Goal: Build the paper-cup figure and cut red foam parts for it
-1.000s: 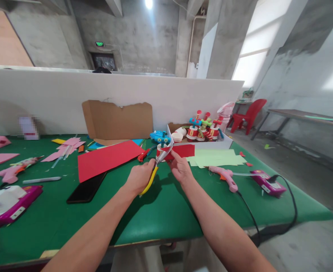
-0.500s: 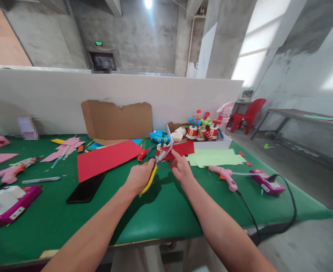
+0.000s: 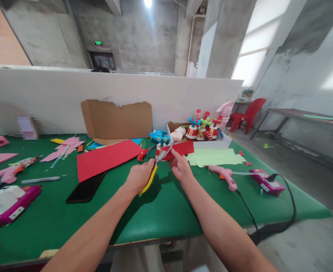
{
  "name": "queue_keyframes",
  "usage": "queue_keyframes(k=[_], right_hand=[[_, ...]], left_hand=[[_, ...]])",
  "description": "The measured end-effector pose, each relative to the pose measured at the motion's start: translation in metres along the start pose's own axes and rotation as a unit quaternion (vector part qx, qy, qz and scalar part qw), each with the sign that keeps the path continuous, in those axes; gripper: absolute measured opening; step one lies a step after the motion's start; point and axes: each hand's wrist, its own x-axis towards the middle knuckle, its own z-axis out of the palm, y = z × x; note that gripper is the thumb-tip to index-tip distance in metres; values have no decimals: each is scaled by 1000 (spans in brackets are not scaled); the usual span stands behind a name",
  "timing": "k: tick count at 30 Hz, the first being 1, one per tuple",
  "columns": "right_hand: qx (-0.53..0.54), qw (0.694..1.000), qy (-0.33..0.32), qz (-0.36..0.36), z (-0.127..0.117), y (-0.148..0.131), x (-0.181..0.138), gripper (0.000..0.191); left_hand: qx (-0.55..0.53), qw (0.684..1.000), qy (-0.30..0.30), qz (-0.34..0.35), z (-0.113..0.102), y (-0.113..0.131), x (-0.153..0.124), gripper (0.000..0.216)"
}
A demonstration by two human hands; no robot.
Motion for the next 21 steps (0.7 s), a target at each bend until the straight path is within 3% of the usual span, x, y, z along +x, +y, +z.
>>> queue_keyframes(k=[21], right_hand=[[1,1000,-13,-4,-2,0,2,15]], left_hand=[[9,1000,0,2,0,-1,0,33]])
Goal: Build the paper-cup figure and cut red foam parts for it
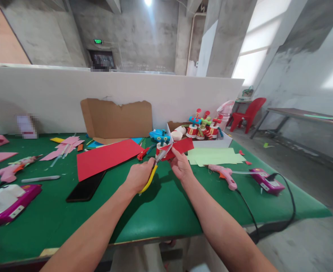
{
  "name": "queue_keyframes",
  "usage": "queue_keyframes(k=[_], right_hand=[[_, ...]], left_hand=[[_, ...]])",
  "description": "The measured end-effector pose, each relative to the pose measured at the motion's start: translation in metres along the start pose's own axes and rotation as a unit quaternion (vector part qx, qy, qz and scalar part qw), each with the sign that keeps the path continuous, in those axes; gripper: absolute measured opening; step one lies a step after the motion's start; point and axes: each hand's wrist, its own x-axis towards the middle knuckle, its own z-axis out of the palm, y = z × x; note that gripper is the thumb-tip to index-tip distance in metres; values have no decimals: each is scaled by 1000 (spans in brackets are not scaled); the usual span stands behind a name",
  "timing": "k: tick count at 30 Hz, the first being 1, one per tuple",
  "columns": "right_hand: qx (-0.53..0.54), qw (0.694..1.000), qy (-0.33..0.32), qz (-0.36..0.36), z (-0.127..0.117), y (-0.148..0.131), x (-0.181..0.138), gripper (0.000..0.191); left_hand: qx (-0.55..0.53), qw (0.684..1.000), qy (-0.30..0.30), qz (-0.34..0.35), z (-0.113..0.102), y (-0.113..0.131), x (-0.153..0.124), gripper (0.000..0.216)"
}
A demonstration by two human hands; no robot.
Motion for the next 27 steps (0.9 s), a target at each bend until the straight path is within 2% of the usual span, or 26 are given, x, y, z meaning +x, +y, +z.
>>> queue_keyframes(k=[18,27], right_hand=[[-46,999,10,-7,-2,1,1,24],[7,1000,16,15,0,-1,0,19]], left_hand=[[7,1000,0,4,0,0,0,33],[4,1000,-2,4,-2,1,0,31]])
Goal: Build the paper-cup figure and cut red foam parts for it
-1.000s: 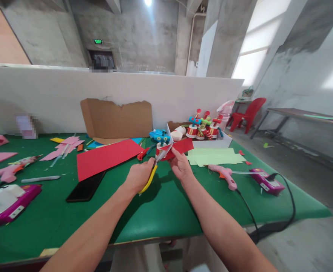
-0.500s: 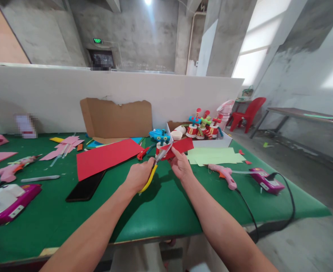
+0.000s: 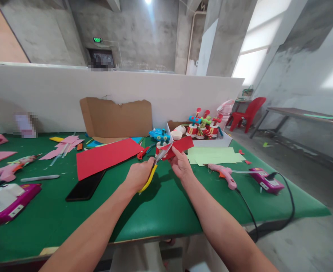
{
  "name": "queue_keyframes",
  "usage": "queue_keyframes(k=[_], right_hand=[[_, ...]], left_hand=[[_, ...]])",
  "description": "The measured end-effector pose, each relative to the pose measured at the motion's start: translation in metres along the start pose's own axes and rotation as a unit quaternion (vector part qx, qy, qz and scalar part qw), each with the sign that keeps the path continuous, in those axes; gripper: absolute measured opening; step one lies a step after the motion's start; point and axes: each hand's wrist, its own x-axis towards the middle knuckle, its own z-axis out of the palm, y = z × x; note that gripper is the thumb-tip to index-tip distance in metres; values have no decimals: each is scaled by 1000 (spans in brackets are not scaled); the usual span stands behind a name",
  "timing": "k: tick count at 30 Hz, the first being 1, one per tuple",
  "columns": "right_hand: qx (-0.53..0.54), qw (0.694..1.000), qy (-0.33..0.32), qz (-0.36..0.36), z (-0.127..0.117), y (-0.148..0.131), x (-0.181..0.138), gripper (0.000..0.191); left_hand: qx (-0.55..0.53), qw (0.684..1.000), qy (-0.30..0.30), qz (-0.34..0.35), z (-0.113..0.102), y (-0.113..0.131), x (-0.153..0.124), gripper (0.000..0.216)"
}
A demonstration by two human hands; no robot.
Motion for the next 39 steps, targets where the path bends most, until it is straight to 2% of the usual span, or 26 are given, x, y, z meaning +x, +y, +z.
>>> queue_keyframes(k=[39], right_hand=[[40,999,-9,9,-1,-4,2,15]], left_hand=[[7,1000,-4,7,-1,0,0,29]])
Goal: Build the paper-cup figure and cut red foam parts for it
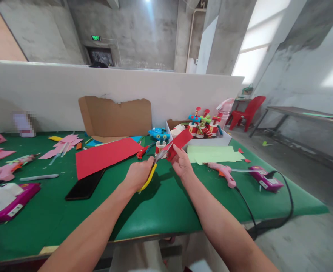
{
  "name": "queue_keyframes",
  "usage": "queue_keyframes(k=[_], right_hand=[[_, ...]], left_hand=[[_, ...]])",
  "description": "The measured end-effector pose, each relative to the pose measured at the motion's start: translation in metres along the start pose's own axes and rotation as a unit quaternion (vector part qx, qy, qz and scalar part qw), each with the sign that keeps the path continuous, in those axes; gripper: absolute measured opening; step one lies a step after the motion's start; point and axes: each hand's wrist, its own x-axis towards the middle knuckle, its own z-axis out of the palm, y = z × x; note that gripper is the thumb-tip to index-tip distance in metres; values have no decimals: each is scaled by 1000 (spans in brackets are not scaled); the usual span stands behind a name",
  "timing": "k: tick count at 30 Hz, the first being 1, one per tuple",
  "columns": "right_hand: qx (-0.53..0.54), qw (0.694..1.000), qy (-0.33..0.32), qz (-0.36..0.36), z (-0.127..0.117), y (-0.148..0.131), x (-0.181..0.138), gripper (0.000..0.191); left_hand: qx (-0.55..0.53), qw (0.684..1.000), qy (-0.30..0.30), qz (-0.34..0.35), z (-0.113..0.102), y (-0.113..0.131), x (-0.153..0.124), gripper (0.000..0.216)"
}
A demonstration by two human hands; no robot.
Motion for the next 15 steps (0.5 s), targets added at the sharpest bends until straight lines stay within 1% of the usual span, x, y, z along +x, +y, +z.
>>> queue_keyframes(k=[9,15], right_hand=[[-7,1000,-8,-7,-2,0,1,13],[2,1000,8,-5,0,-2,0,11]], left_hand=[[3,1000,-6,-4,0,0,0,29],[3,1000,-8,2,-2,0,-1,28]])
